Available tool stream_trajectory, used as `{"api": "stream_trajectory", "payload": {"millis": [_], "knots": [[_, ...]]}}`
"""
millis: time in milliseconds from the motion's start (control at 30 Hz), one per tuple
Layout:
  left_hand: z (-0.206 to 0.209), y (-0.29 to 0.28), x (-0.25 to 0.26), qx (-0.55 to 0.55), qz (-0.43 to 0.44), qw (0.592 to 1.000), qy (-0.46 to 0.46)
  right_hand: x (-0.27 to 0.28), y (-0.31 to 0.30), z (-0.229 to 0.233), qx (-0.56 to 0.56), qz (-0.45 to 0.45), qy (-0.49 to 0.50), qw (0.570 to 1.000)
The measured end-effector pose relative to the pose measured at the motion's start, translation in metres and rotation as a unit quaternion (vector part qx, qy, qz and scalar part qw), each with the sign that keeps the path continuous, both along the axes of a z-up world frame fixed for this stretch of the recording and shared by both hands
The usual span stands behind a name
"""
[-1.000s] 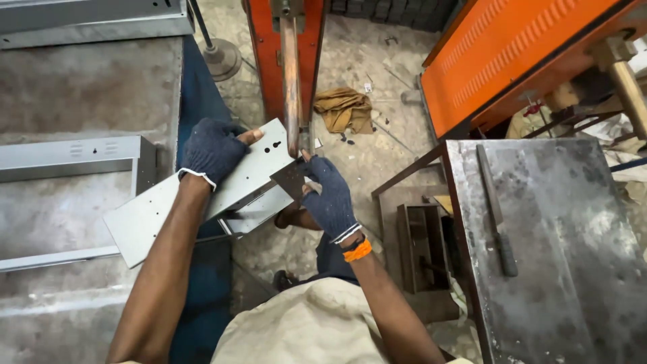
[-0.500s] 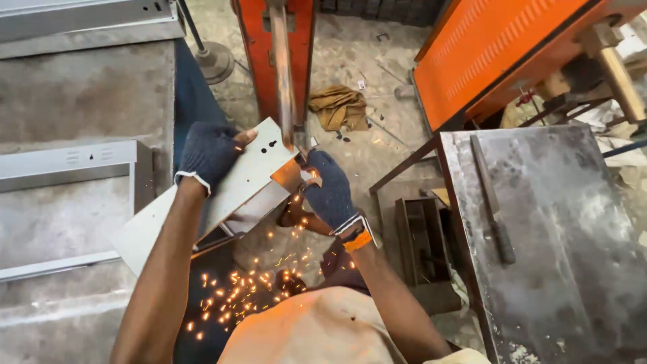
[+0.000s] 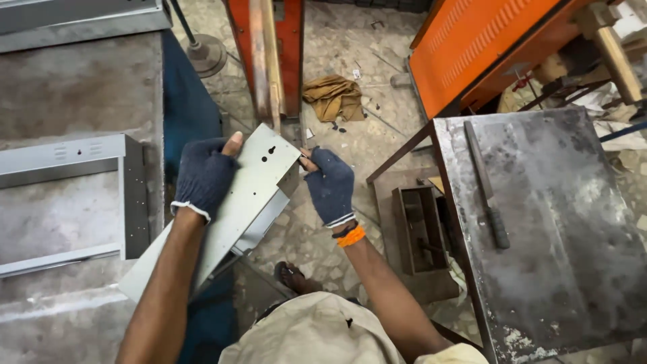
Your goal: The user is assembling and spot-welding grey metal components in an industrial setting.
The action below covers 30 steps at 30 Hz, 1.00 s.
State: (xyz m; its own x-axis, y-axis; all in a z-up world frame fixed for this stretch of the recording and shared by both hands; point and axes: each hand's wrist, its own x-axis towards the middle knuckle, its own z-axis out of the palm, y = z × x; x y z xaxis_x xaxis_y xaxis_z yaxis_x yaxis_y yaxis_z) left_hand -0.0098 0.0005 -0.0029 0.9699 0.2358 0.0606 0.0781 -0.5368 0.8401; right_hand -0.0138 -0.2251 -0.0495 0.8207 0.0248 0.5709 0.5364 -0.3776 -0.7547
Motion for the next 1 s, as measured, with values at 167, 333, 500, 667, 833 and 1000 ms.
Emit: {"api": "stream_trajectory", "payload": {"millis": [167,333,500,667,833,1000], "knots": [[-0.004,-0.015,-0.014,-0.03,0.011,0.999,-0.038,0.007,0.004,-0.005,-0.027,-0.07,-0.011,0.997],[-0.005,-0.023,-0.021,-0.024,0.035,0.999,-0.023,0.015,0.001,-0.01,-0.132,-0.121,-0.06,0.982],[-0.013,-0.019,-0.029,-0.035,0.026,0.996,-0.074,0.015,-0.004,-0.018,-0.181,-0.147,-0.095,0.968],[0.013,-0.027,-0.056,0.012,0.002,0.998,-0.062,-0.018,-0.017,-0.044,-0.185,-0.139,-0.043,0.972],[-0.001,-0.053,-0.083,0.041,-0.053,0.997,-0.023,-0.074,-0.069,-0.067,-0.144,-0.203,0.071,0.966],[-0.04,-0.108,-0.112,0.071,-0.194,0.975,-0.084,-0.136,-0.108,-0.018,0.078,-0.214,0.131,0.965]]}}
